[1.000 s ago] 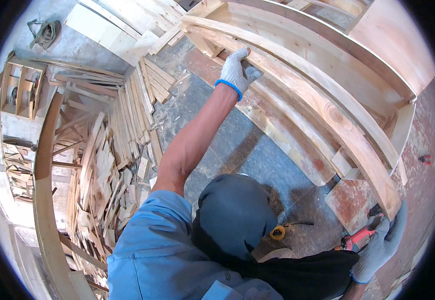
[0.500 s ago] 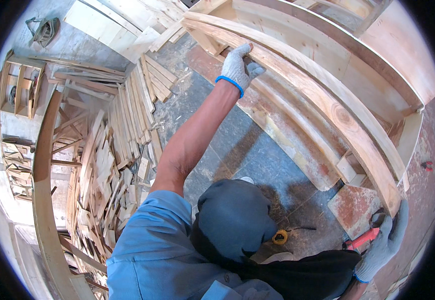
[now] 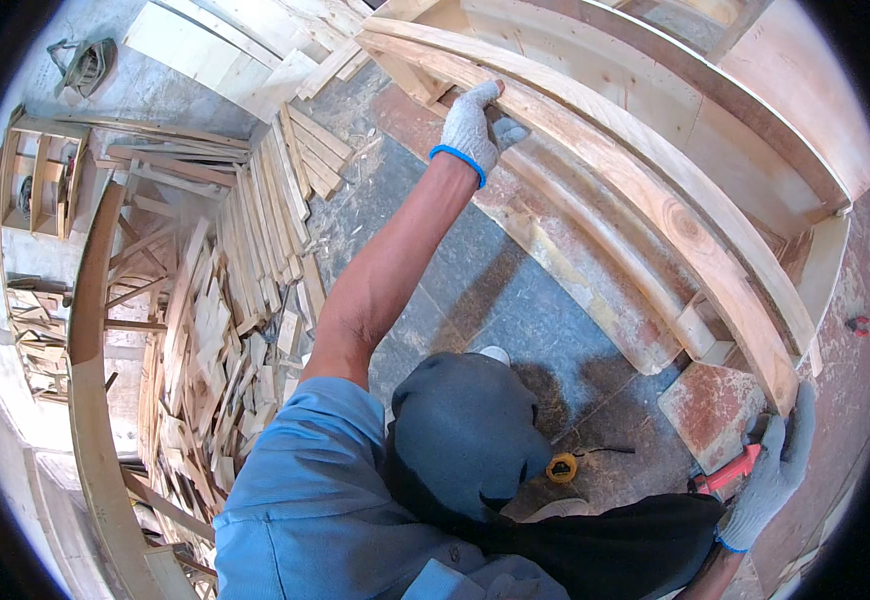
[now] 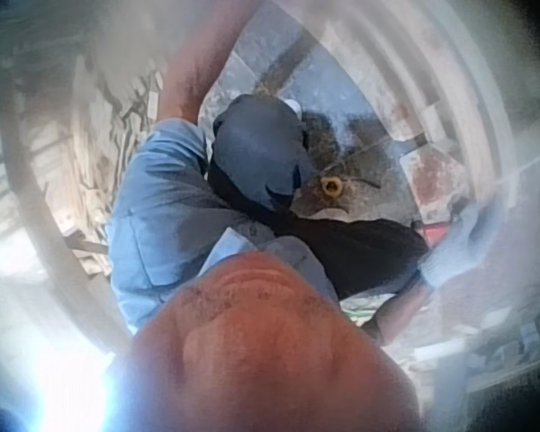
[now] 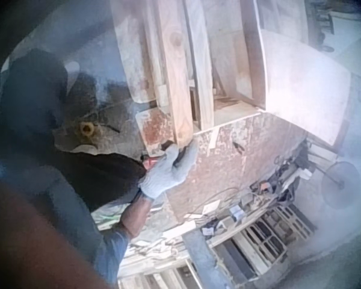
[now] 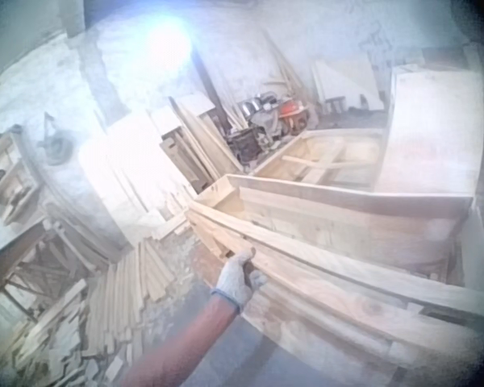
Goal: The person assembles a wooden frame by positioning planks and securing them with a pneumatic nail gun. They repeatedly align pieces, drive nails, and adjust the structure while seated on the floor.
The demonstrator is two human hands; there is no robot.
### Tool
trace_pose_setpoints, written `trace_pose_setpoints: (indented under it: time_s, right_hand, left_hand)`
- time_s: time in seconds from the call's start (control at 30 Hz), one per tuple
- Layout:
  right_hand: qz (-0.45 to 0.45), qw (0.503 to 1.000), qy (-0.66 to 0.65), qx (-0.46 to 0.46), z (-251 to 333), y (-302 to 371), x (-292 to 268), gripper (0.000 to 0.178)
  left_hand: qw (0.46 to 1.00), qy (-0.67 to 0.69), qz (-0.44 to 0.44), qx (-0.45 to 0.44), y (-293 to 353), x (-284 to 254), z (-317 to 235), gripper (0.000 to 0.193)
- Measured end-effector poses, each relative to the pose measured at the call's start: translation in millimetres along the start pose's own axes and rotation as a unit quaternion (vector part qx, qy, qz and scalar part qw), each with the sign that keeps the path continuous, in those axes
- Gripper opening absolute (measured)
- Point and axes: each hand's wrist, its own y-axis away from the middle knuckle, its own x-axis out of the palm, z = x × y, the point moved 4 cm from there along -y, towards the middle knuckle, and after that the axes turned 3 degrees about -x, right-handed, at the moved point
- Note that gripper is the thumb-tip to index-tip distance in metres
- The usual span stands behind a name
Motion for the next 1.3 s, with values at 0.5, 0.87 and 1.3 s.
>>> trace_pose_setpoints:
  time_s: [0.5,0.87,1.3]
  right_hand:
    - [0.086,0.993,0.003,-0.081,30,-5,4,0.045]
    - [0.122,0.991,-0.029,-0.047,29,1,9,0.045]
    - [0.065,0.988,-0.136,0.045,-11,-16,-27,0.035]
  left_hand:
    - [0.972,0.063,0.181,-0.137,98,63,62,0.059]
    - [0.979,-0.019,0.132,-0.155,123,111,102,0.046]
    - [0.971,0.016,0.199,-0.129,98,103,114,0.033]
